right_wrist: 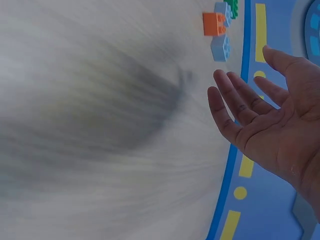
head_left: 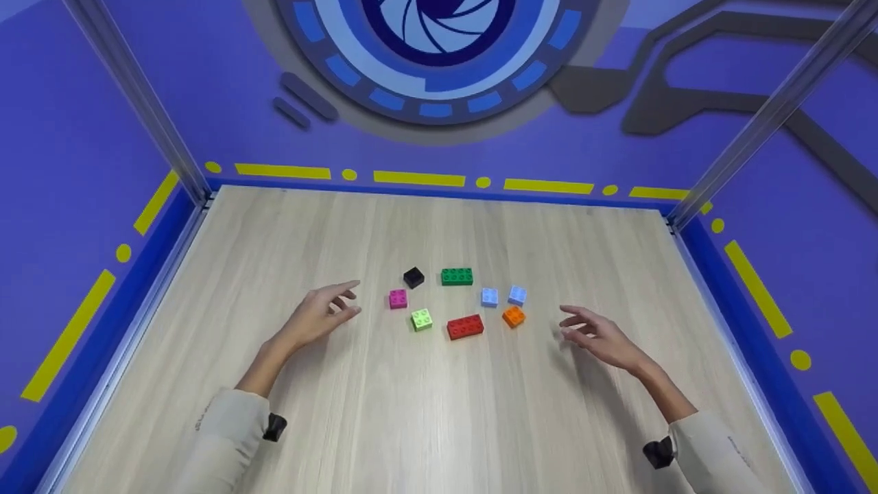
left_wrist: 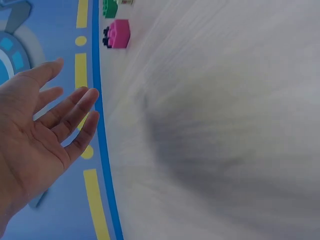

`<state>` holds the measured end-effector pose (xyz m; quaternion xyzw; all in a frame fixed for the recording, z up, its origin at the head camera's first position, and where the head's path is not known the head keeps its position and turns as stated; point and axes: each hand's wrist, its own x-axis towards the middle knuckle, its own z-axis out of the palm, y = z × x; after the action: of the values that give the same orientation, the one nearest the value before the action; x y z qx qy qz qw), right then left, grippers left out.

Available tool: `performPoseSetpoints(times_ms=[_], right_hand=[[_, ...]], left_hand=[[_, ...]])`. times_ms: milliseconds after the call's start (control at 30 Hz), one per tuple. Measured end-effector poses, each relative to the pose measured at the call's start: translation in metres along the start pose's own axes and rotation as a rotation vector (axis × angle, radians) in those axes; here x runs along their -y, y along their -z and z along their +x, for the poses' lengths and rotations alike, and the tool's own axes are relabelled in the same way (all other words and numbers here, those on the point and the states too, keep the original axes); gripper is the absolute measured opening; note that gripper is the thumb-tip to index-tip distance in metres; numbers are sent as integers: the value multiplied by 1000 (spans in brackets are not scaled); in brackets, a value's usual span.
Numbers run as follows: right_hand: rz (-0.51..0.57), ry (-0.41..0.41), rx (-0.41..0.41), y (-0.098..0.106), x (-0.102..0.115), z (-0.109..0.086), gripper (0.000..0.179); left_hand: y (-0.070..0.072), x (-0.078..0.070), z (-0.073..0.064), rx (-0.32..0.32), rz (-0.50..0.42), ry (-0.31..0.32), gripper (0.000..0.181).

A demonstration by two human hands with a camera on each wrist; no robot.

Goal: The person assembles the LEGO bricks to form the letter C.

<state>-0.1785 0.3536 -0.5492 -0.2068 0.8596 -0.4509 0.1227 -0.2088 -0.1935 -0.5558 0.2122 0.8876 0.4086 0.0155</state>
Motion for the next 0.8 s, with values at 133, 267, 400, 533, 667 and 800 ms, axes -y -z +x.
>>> performPoseSetpoints(times_ms=[133,267,400,533,667,800], right_hand=[[22,-5,52,-13,2,5,51],[36,-14,91,-27,9,14,51],[71,-54,98,-44,17,23,50],[120,-79,103,-61,19,31,49],[147,-82,119,-76,20,35,49],[153,-78,121,-87,22,40,50]], left_hand=[[-18,-7,5,52,-41,-21,49],[-33,-15,8,89,-88,-26,47],[-48,-22,12,132,-123,-24,44],[-64,-28,15,178,-140,-36,43],[-82,-35,18,202,-147,-75,43],[-98,-43,23,227,-158,-113,43]])
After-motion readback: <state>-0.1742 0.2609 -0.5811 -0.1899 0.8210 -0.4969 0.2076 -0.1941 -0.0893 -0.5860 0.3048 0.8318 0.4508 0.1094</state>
